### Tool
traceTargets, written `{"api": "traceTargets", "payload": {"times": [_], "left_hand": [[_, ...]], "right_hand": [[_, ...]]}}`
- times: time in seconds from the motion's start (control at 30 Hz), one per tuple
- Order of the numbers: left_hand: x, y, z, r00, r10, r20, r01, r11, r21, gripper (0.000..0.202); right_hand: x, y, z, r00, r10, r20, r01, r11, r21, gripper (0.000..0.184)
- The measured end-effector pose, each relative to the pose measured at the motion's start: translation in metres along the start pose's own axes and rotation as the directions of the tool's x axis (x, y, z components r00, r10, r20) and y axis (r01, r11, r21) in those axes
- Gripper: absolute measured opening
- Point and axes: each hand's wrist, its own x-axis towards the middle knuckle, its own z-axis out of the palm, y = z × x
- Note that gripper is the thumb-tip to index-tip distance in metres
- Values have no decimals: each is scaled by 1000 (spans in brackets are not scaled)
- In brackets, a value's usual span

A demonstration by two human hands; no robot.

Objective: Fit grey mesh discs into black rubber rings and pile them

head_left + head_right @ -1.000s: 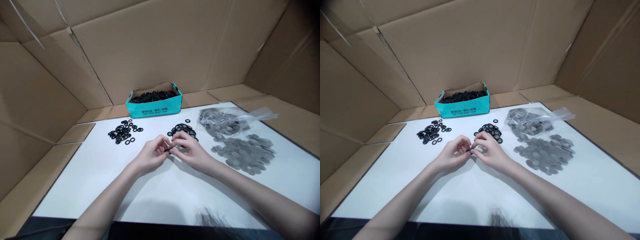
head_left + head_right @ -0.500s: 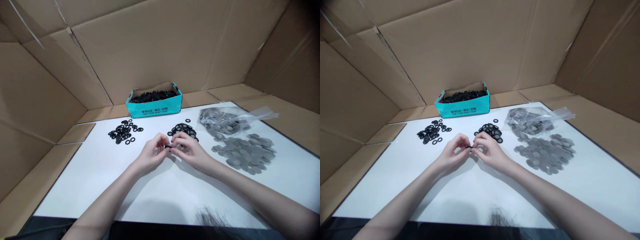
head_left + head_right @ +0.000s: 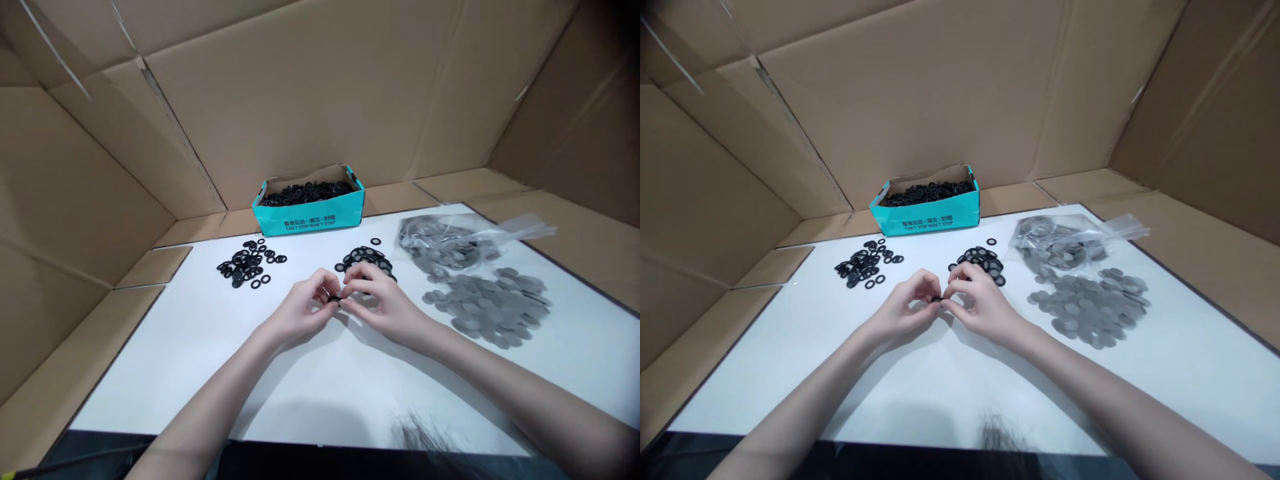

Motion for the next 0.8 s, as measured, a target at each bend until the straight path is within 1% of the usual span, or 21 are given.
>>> {"api": "traceTargets", "payload": {"times": [0.2, 0.33, 0.47, 0.6, 0.7, 0.8], "left_hand": [[0, -2, 2, 1000, -14, -21, 13, 999, -33, 9], [0, -5, 4, 999, -26, -35, 24, 998, -66, 9], [-1, -4, 5, 998, -35, -53, 31, 997, -73, 8], [-2, 1, 2, 1000, -17, -9, 17, 999, -51, 12], [-2, 5, -1, 999, -12, 43, 11, 1000, 20, 10], [-2, 6, -1, 997, -20, 70, 15, 997, 74, 12]], "right_hand": [[0, 5, 1, 1000, 28, -8, -28, 1000, 13, 8], [1, 7, 2, 998, 63, -8, -63, 996, 56, 9], [1, 4, 3, 995, 102, 4, -102, 989, 109, 11], [0, -3, 4, 994, 106, -32, -102, 988, 115, 12], [-2, -4, 6, 996, 64, -70, -59, 995, 80, 12], [-2, -2, 7, 998, 17, -53, -15, 999, 35, 11]]}}
